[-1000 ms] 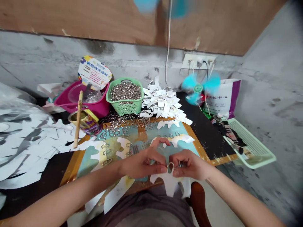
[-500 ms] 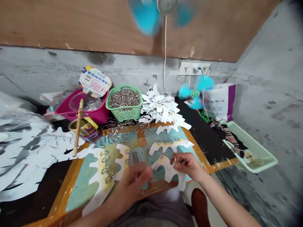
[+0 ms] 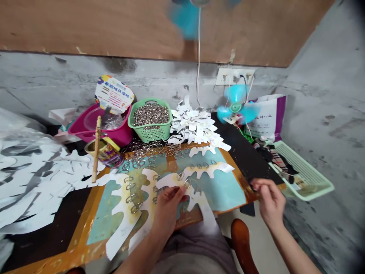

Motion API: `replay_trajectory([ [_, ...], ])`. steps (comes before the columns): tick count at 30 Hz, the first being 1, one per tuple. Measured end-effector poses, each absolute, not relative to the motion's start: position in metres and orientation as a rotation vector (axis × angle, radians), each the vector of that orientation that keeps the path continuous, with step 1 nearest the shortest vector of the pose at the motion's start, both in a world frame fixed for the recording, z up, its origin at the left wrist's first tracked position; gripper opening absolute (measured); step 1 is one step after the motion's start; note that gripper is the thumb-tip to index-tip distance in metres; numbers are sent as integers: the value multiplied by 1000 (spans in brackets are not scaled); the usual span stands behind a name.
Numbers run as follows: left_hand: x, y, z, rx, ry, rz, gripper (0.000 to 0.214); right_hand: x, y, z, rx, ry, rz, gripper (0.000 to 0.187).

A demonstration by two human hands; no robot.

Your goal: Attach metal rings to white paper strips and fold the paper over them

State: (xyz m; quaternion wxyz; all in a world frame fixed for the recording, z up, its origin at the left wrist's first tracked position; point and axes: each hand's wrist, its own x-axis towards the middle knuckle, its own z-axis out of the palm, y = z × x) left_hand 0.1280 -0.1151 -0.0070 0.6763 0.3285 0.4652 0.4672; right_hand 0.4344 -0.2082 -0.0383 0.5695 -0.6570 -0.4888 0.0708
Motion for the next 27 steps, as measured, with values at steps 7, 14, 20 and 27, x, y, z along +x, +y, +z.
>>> replay_trajectory([
  [7,132,-116,-20,866,1164,1004,45,499,-284,-137,-2130,-1261,99,32],
  [14,135,-120,-13,889,1205,987,49,484,-263,-184,-2296,-1278,260,31],
  [20,136,-119,-17,959,1232,964,53,487,-240,-206,-2498,-999,302,51],
  [27,138,-110,-20,1454,1444,755,71,484,-216,-218,-2647,-638,413,78],
])
